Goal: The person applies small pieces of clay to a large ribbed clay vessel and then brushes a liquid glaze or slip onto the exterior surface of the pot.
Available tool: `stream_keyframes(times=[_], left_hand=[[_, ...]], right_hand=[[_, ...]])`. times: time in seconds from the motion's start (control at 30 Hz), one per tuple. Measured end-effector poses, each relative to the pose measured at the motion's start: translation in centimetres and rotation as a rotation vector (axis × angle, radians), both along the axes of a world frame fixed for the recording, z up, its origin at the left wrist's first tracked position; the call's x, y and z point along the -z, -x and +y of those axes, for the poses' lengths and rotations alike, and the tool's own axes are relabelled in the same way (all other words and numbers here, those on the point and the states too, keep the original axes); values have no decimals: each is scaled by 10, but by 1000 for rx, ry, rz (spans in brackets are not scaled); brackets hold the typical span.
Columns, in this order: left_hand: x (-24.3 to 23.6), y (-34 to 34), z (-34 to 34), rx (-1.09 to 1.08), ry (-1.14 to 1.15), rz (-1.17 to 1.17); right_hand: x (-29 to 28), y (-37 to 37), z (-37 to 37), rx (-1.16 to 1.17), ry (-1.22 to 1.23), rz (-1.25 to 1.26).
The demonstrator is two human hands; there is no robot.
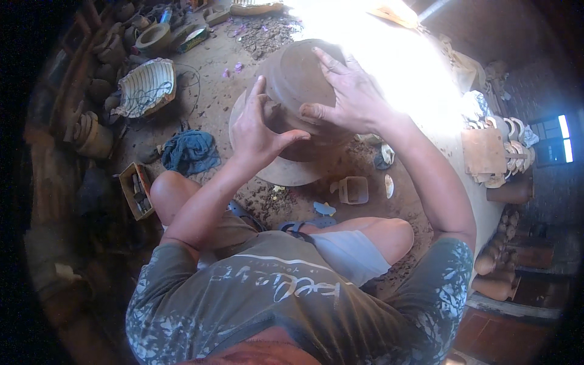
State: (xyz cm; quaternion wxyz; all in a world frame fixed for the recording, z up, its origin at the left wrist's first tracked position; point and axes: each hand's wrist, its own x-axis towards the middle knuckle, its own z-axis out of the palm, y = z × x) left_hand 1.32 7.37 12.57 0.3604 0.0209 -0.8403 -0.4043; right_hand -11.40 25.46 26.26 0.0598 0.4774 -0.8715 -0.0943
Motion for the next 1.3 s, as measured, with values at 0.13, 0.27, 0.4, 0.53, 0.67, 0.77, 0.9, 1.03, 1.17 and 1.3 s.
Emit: stream_keyframes(times=[0.13,0.27,0.4,0.53,0.67,0.77,0.9,1.03,1.17,1.3], left_hand=[[7,1,-1,23,4,21],[1,-1,1,26,-31,-10],[4,0,4,5,19,59],[3,-4,2,7,-53,1],[0,-4,2,32,-66,-8],[2,-2,-2,33,-36,19],[1,1,-6,30,-41,18],[4,3,-6,50,-5,45],[1,1,-10,87,-65,-29],[5,10,-20,101,14,49]], right_hand=[[-7,-4,5,-134,160,-7],[-53,40,-2,-54,169,115],[-30,98,2,-16,-165,99],[-23,79,-20,34,-350,63],[-15,35,6,-61,-419,198],[-33,-1,-1,-155,-392,106],[-65,6,-34,103,-329,-203],[-44,58,-32,39,-353,11],[-30,30,-34,-6,-414,67],[-44,-5,-25,-86,-373,-83]])
